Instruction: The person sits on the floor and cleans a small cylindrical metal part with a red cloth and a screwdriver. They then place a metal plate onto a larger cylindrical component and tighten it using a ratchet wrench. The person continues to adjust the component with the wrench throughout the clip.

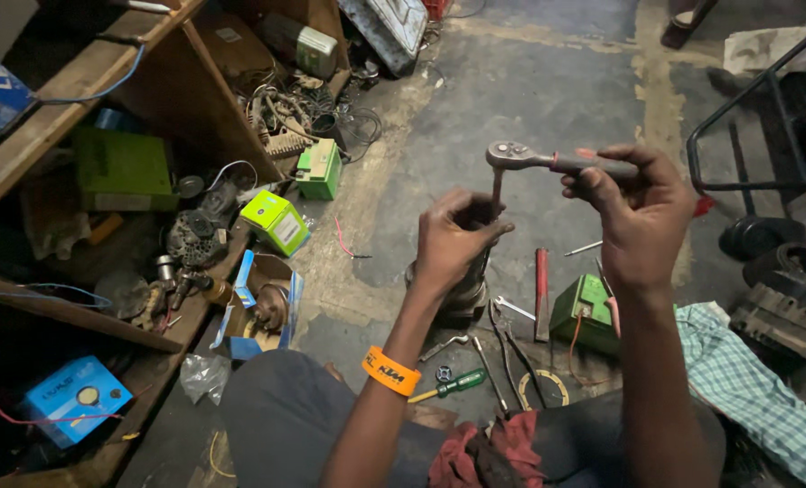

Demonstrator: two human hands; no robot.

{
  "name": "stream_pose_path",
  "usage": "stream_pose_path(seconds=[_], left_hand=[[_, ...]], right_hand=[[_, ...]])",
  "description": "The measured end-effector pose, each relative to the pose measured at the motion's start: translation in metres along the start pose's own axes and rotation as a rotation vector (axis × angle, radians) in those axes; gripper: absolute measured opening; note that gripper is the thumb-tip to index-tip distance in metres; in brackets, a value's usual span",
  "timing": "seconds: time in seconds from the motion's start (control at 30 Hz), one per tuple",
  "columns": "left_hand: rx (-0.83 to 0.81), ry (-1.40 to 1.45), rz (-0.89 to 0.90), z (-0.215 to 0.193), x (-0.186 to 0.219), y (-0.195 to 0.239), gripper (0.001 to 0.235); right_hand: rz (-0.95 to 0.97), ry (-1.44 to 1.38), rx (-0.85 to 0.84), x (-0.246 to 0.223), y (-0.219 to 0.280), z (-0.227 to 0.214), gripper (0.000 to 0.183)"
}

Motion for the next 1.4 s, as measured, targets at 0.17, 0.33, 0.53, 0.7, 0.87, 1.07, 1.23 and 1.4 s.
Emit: stream_pose_path(seconds=[0.17,0.33,0.53,0.7,0.87,1.07,1.23,1.4], left_hand=[[-0.107,0.204,0.121,-0.002,-0.006,0.0,0.053],[-0.093,0.094,0.2,-0.001,0.008,0.004,0.071],[-0.004,0.05,0.051,-0.003,0.012,0.003,0.062],[-0.118,0.322,0.148,-0.002,0.006,0.003,0.067],[0.065,-0.209,0.29,-0.001,0.004,0.0,0.049],[0.084,-0.205,0.141,-0.003,0.001,0.009,0.031],[-0.097,0.047,0.17,-0.007,0.014,0.012,0.055],[0.097,-0.29,0.175,-0.005,0.018,0.009,0.043]], right_hand=[[-0.018,-0.011,0.006,-0.001,-0.003,0.0,0.022],[-0.016,-0.008,0.015,0.003,-0.003,-0.004,0.022],[-0.012,-0.021,0.014,0.006,-0.004,-0.008,0.022],[-0.027,-0.002,-0.01,0.001,-0.004,-0.008,0.019],[0.006,-0.006,-0.008,-0.001,-0.005,-0.005,0.02],[-0.004,0.059,-0.039,-0.004,-0.002,-0.003,0.021],[0.017,0.049,-0.03,-0.009,-0.003,-0.004,0.022],[0.007,0.026,-0.053,-0.01,-0.001,0.0,0.021]])
Point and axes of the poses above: each hand's wrist, its own y-axis away from the middle knuckle, its own z-axis out of the palm, x = y × z, the point moved 2 cm from there along -y, towards the middle knuckle, and after that the axes turned 15 degrees about -x, right-handed, at the moved point
